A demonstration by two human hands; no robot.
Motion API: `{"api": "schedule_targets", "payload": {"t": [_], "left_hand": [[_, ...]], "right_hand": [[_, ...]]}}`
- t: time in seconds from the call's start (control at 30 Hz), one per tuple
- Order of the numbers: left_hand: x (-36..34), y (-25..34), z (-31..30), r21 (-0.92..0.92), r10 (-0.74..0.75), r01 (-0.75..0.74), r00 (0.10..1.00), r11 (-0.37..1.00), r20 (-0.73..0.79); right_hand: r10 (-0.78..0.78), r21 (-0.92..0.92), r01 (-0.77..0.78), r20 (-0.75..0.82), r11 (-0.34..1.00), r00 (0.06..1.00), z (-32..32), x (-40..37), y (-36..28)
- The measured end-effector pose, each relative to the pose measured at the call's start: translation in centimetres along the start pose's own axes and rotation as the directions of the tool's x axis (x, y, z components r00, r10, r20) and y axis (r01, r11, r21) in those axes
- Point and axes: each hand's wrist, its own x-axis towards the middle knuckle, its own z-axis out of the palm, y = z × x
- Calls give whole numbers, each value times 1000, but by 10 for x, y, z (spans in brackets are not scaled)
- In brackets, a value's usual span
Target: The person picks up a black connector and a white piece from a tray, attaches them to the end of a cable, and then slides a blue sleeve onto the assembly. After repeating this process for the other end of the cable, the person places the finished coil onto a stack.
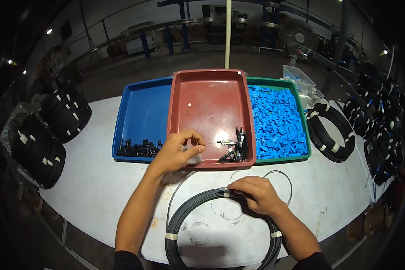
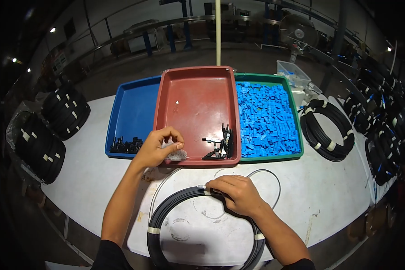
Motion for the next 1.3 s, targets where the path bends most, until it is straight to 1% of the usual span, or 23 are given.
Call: {"api": "schedule_targets", "payload": {"t": [0.03, 0.07, 0.1, 0.13, 0.2, 0.23, 0.27, 0.33, 0.5, 0.6, 0.67, 0.7, 0.77, 0.8, 0.87, 1.0, 1.07, 1.17, 1.3], "left_hand": [[-4, 2, 9, -274, -77, 70, 997, 959, -13], [-7, 6, 17, -528, -156, 132, 988, 839, 0], [-9, 12, 22, -570, -105, 105, 994, 815, 33], [-15, 20, 29, -611, -164, 145, 986, 778, 26], [-22, 22, 42, -637, -119, 116, 992, 762, 39], [-25, 27, 52, -695, -103, 46, 994, 718, -41], [-29, 31, 57, -696, -97, 43, 995, 717, -39], [-35, 33, 67, -771, -185, 53, 979, 635, -86], [-48, 17, 74, -727, -211, 87, 974, 682, -81], [-52, 18, 78, -747, -223, 86, 971, 659, -85], [-54, 24, 77, -707, -229, 111, 970, 699, -75], [-56, 25, 78, -710, -236, 118, 969, 695, -69], [-58, 27, 80, -676, -220, 97, 971, 731, -99], [-58, 28, 81, -680, -224, 102, 970, 727, -95], [-59, 30, 82, -637, -190, 81, 976, 767, -105], [-61, 30, 82, -638, -206, 90, 972, 765, -110], [-61, 28, 81, -545, -147, 56, 981, 837, -126], [-62, 30, 82, -496, -146, 52, 977, 867, -153], [-61, 31, 82, -486, -168, 73, 973, 871, -156]], "right_hand": [[-11, -4, 11, -13, 1000, 1000, 0, 0, 0], [-19, -9, 19, -25, 1000, 999, 0, -1, -1], [-11, -2, 11, -38, 1000, 999, -1, -1, -3], [-12, -11, 12, -44, 1000, 999, -1, -1, -2], [28, 8, -27, -80, 1000, 996, -1, -3, -1], [14, 15, -13, -109, 1000, 994, 0, -2, -1], [15, 10, -14, -113, 1000, 993, 0, -3, -1], [66, 72, -55, -163, 996, 984, 2, -3, -1], [77, 79, -62, -200, 995, 977, 2, -3, 0], [88, 99, -67, -220, 993, 972, 1, -1, -4], [98, 106, -76, -226, 992, 969, 3, -1, -3], [98, 96, -78, -228, 992, 969, 2, -1, -4], [96, 82, -78, -230, 994, 968, 2, -1, -4], [102, 83, -85, -227, 993, 969, 1, -1, -5], [91, 72, -77, -211, 994, 973, 0, 0, -7], [103, 83, -87, -208, 993, 973, 0, 0, -6], [95, 83, -79, -214, 993, 972, 0, 0, -6], [87, 78, -71, -213, 994, 973, 1, -1, -3], [77, 62, -66, -208, 996, 975, 0, 0, -4]]}}
